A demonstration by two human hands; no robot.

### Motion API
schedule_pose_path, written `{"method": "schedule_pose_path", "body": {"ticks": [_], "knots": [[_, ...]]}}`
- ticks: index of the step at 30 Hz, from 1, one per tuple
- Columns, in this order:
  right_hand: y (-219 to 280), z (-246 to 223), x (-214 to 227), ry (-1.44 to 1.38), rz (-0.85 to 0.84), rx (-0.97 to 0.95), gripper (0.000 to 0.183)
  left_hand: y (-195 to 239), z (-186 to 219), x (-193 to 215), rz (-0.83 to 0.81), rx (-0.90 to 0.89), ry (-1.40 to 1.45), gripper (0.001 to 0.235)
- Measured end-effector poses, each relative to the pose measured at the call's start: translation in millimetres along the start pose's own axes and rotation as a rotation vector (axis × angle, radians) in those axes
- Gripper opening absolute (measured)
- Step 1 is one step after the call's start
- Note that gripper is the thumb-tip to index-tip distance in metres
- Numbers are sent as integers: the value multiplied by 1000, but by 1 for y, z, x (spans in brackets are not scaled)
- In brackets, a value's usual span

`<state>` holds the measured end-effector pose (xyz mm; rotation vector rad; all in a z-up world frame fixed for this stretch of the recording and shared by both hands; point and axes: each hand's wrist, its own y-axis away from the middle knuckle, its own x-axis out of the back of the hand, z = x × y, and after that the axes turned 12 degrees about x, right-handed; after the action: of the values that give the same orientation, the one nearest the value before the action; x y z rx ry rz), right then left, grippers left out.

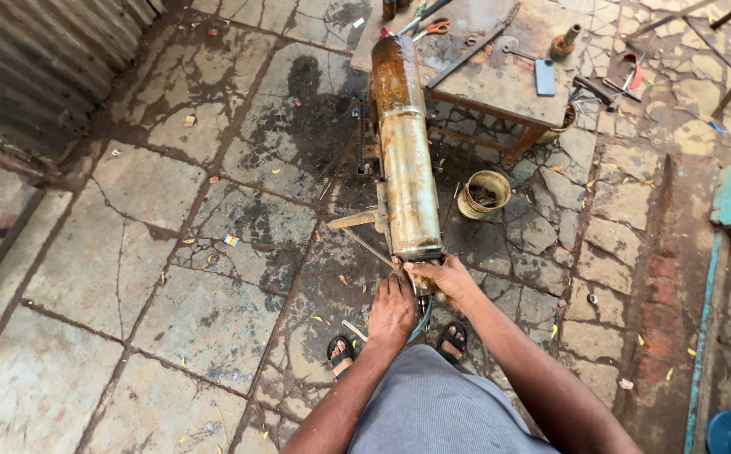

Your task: The person scrubs the end of a large, rusty metal pipe with a small rectangular abrasive block. They repeatedly rub the block against the pipe's surface, rotating the pipe slightly to access different areas.

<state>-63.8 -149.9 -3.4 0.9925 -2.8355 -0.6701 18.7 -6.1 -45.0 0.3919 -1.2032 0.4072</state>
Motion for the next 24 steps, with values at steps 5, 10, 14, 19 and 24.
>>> {"method": "schedule_pose_path", "body": {"ticks": [5,10,14,19,24], "knots": [[8,-22,-10,-8,-15,-50,65,0,-7,-4,-1,-29,68,53],[9,-33,-14,138,0,-230,80,-3,-3,-8,-6,19,57,38],[9,-24,-17,54,-16,-2,81,1,-5,-7,-58,45,55,40],[1,-16,-10,74,13,0,79,4,-37,8,-113,-19,661,76],[-1,-11,-10,52,56,-20,80,-10,-39,1,-360,437,1565,45]]}}
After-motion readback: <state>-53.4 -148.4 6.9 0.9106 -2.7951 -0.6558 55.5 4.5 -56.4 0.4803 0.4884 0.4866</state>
